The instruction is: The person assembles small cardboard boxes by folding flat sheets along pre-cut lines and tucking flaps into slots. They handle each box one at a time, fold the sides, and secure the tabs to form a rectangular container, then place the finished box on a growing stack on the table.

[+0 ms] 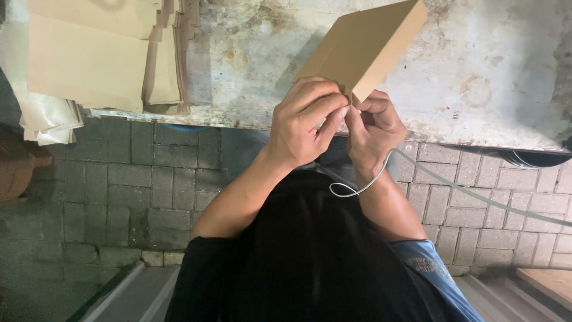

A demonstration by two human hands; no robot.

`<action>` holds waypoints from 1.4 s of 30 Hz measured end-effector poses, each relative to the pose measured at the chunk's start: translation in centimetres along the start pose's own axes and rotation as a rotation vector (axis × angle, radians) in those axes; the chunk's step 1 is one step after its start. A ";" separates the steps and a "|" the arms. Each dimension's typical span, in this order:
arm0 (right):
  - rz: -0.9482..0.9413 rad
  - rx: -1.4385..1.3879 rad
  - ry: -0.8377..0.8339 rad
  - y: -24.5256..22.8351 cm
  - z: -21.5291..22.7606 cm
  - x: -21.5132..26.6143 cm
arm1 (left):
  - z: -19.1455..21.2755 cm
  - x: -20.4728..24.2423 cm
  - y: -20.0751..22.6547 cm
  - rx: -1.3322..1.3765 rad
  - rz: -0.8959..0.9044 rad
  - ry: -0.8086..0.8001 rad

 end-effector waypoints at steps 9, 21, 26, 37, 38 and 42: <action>0.027 0.074 -0.029 -0.7 0.5 -0.3 | -0.2 0.4 -0.6 -0.032 0.008 -0.038; 0.055 0.234 -0.087 -0.9 0.6 -0.3 | -0.1 0.5 -0.4 -0.097 0.072 -0.062; 0.100 0.135 -0.108 -2.0 -1.0 -1.1 | 0.1 0.2 0.0 -0.062 0.086 0.038; -0.231 -0.472 -0.096 1.0 -1.1 -1.2 | 0.8 -0.3 -0.7 0.022 0.094 0.004; -0.404 -0.603 -0.099 0.8 -1.5 -1.2 | 0.8 -0.5 -0.5 0.067 0.090 -0.017; -0.478 -0.651 -0.120 2.6 -0.5 -1.2 | 1.1 0.5 -1.5 0.138 0.146 -0.049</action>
Point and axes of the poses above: each hand's wrist, its own x-axis away from the middle knuckle, its own z-axis out of the back of the hand, y = z × x, the point moved 3 cm from there along -x, towards the middle knuckle, and after that the axes turned 2 degrees about z, right-handed, at the moved point
